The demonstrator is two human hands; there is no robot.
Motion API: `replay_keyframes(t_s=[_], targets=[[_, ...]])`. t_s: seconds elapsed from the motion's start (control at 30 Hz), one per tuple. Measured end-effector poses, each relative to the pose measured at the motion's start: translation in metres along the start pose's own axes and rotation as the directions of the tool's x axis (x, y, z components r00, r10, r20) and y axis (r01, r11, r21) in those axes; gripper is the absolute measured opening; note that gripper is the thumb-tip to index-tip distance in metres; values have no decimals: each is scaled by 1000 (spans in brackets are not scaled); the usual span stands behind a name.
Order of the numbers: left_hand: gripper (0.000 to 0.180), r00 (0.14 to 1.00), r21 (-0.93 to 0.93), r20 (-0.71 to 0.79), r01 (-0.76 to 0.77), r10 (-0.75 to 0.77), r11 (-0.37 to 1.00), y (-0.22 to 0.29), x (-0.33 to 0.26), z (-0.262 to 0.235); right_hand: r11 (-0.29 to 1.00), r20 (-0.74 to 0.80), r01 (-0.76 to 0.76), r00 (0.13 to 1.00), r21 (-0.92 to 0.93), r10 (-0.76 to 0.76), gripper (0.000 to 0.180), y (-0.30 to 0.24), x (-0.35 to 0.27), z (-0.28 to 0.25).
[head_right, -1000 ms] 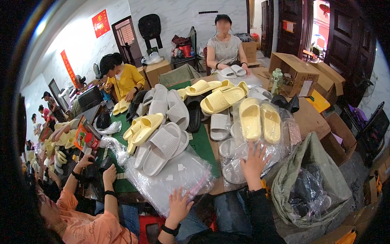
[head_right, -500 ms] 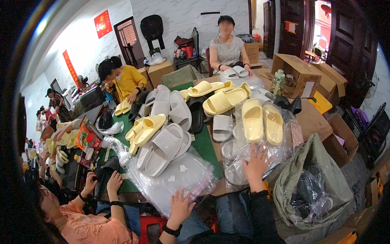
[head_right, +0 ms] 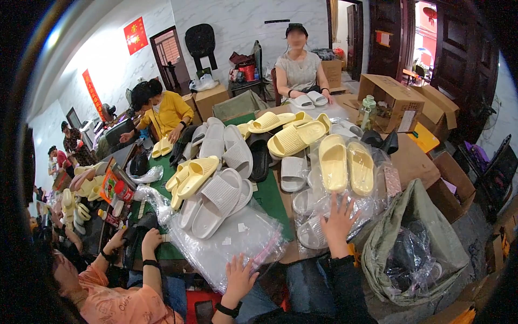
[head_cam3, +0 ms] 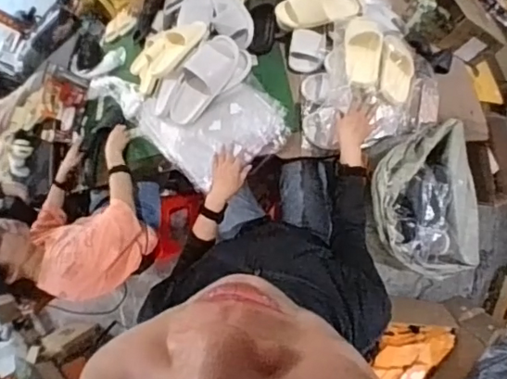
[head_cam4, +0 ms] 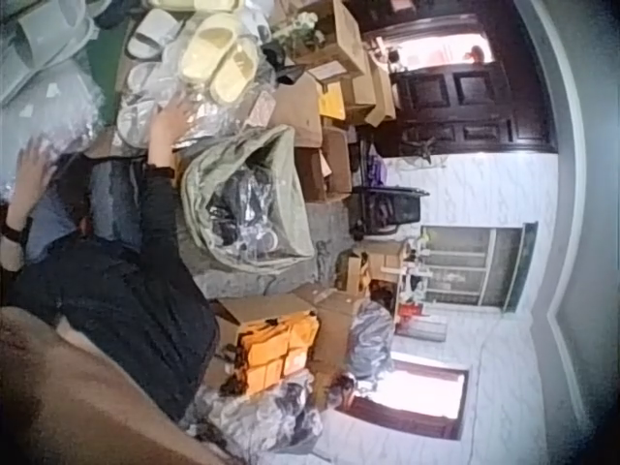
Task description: Pack footwear into plastic bags at a manufacturing station.
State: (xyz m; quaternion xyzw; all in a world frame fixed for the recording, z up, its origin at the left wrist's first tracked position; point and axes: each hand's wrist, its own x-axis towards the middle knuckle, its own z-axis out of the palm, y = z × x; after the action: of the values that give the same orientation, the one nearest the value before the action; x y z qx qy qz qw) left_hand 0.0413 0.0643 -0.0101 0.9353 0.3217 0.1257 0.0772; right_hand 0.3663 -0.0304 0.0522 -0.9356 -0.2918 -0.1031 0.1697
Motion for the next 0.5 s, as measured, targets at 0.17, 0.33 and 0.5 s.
replay_keyframes(t_s=[0.17, 0.33, 0.5], targets=[[54, 1000, -4, -1, 6, -6, 1000, 0, 0, 0, 1000, 11, 1, 1000, -13, -1, 86, 1, 1, 4], [54, 1000, 9, -23, 6, -5, 1000, 0, -2, 0, 1000, 15, 3, 1000, -27, -2, 87, 0, 0, 2], [54, 999, 43, -40, 11, -9, 999, -1, -4, 5, 998, 31, -17, 999, -56, 18, 91, -1, 0, 2]])
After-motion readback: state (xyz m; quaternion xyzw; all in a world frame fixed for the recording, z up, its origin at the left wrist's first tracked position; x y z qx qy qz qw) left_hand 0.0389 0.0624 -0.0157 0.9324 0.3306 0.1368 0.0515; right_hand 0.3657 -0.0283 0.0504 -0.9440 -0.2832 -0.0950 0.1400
